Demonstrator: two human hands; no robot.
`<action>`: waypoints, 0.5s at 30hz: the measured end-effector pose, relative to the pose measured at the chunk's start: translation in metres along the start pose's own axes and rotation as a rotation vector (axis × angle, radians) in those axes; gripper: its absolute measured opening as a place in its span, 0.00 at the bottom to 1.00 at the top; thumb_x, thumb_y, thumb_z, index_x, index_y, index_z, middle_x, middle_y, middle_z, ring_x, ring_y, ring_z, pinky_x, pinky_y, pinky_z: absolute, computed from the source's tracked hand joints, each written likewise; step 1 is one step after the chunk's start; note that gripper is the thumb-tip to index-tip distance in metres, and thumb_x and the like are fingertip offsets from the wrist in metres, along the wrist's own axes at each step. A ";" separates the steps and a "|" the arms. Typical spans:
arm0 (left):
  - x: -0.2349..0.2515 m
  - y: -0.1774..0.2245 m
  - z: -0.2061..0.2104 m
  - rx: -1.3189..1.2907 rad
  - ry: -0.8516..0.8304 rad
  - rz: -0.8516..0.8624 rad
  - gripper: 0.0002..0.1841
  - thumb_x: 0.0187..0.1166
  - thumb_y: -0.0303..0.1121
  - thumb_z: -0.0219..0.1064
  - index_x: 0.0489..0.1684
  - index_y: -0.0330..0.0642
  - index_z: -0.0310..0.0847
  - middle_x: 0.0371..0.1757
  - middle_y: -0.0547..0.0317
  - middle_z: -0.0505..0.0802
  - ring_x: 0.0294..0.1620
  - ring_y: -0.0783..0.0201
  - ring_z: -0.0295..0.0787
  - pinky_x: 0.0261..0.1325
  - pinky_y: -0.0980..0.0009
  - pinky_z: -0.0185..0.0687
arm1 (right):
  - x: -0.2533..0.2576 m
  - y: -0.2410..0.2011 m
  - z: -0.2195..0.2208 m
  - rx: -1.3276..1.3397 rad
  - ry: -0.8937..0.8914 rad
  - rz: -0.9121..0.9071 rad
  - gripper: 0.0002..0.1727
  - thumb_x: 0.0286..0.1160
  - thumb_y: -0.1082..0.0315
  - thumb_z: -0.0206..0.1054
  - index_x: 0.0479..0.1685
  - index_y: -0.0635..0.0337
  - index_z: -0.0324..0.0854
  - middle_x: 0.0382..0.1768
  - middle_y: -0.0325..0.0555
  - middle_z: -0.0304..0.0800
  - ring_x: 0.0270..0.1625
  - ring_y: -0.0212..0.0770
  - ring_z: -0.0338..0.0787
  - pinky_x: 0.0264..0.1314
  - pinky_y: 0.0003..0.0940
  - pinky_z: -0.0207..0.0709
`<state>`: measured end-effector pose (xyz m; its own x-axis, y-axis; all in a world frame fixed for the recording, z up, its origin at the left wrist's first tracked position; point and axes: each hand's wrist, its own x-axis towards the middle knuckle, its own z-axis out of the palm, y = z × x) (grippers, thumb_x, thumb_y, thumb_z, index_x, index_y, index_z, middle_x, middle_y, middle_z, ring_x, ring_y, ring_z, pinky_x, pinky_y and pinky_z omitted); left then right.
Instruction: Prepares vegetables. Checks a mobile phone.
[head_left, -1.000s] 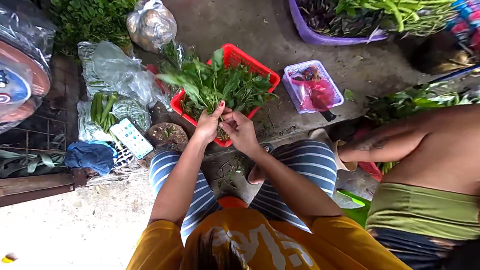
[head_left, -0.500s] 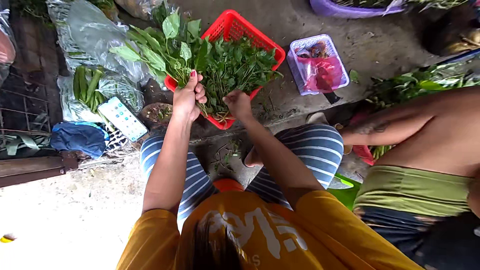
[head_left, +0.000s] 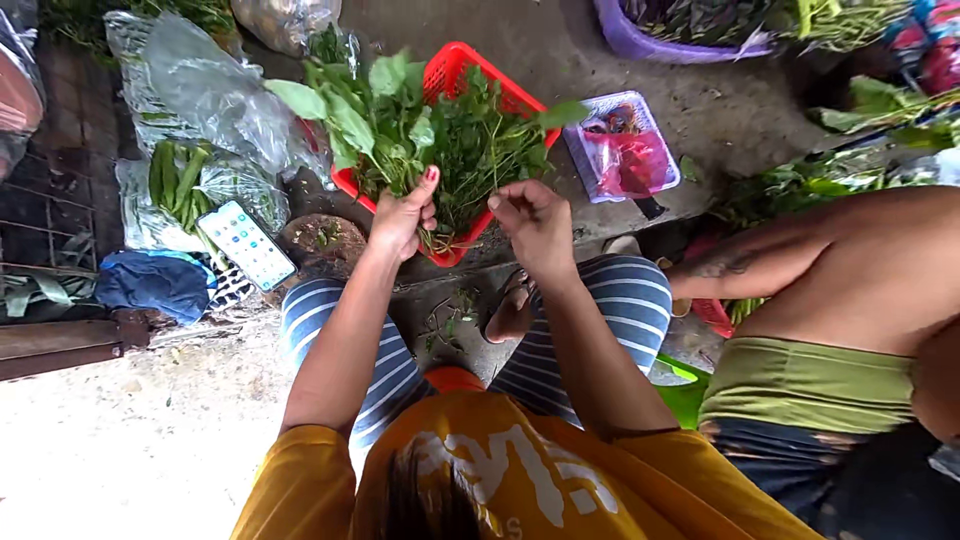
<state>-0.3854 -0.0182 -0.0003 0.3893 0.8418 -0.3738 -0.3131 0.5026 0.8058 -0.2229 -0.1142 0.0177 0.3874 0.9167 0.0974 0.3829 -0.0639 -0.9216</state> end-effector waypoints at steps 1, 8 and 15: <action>-0.001 -0.003 0.005 0.020 -0.022 -0.016 0.06 0.89 0.34 0.61 0.38 0.49 0.74 0.20 0.69 0.77 0.15 0.75 0.71 0.20 0.80 0.73 | -0.006 -0.004 0.002 -0.050 0.005 -0.051 0.08 0.79 0.69 0.68 0.48 0.64 0.84 0.39 0.42 0.88 0.33 0.25 0.84 0.39 0.21 0.81; 0.001 -0.021 0.027 0.174 -0.076 -0.014 0.04 0.85 0.31 0.65 0.42 0.42 0.80 0.29 0.65 0.84 0.24 0.74 0.79 0.31 0.77 0.81 | -0.020 0.003 0.022 -0.221 -0.126 -0.183 0.08 0.79 0.72 0.69 0.46 0.70 0.85 0.47 0.59 0.88 0.41 0.44 0.89 0.46 0.37 0.85; 0.010 -0.015 0.017 0.180 0.052 0.032 0.10 0.93 0.39 0.55 0.44 0.44 0.76 0.27 0.67 0.81 0.30 0.69 0.83 0.44 0.66 0.89 | 0.002 0.041 0.013 -0.151 -0.109 -0.107 0.16 0.82 0.63 0.68 0.54 0.69 0.87 0.50 0.57 0.91 0.45 0.44 0.92 0.51 0.41 0.87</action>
<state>-0.3624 -0.0209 -0.0080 0.3353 0.8680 -0.3663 -0.1624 0.4362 0.8851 -0.2174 -0.1100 -0.0250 0.2485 0.9580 0.1429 0.5418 -0.0152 -0.8404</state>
